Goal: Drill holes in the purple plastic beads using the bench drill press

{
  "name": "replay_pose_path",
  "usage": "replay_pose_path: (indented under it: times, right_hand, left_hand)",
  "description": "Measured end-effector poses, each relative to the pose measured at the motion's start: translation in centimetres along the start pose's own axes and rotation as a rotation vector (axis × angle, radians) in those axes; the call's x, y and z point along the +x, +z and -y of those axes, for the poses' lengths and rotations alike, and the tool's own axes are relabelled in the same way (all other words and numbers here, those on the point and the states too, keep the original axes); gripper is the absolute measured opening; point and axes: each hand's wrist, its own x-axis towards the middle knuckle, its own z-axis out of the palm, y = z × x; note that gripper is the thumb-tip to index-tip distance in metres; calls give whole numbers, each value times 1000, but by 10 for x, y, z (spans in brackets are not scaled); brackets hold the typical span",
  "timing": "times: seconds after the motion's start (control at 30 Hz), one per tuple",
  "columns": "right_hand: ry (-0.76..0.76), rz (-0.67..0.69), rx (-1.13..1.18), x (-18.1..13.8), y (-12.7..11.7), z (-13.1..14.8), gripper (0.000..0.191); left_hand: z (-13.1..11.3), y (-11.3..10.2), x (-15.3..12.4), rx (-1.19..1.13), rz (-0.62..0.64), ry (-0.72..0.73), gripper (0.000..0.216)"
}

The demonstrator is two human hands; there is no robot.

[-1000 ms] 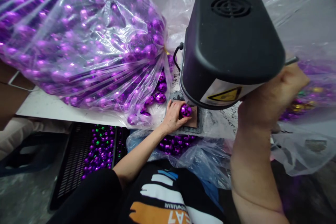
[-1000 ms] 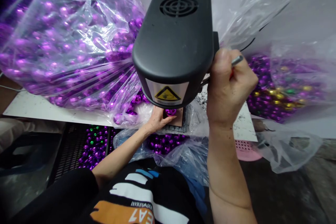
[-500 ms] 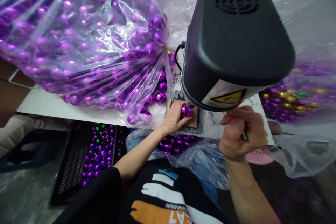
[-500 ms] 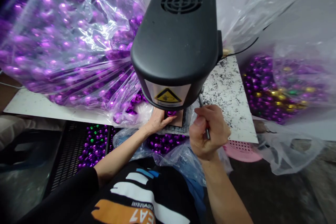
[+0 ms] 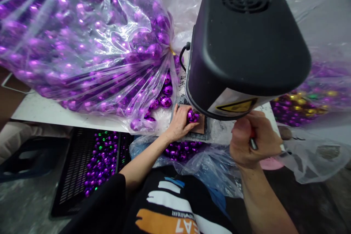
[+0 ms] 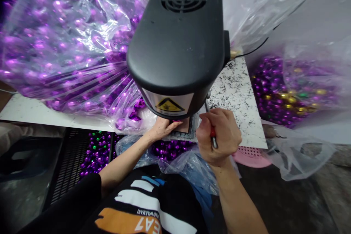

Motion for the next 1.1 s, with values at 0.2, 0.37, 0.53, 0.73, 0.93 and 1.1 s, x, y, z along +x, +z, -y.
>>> replay_pose_path:
  times: [0.2,0.37,0.53,0.73,0.93,1.1]
  right_hand:
    - [-3,25,16,-4,2,-6,14]
    - [-32,8,54,-9,5,-11,12]
    - [-92,-21,84,-15,16,-21,12]
    - [-124,-38,93,-20,21,-28,11]
    - [126,-77,118,12,6,1,23]
    - [365,-137,221,55,9,17,51]
  left_hand:
    - [-1,-2,0,-57,24,-13,41]
    - [-2,-2,-1,-69,22,-11,39]
    - [-1,0,-1,-25,-11,-10,43]
    - [1,2,0,23,-31,19,47]
    - [3,8,2,40,-103,15,54]
    - [-3,-2,-4,-9,-153,29,53]
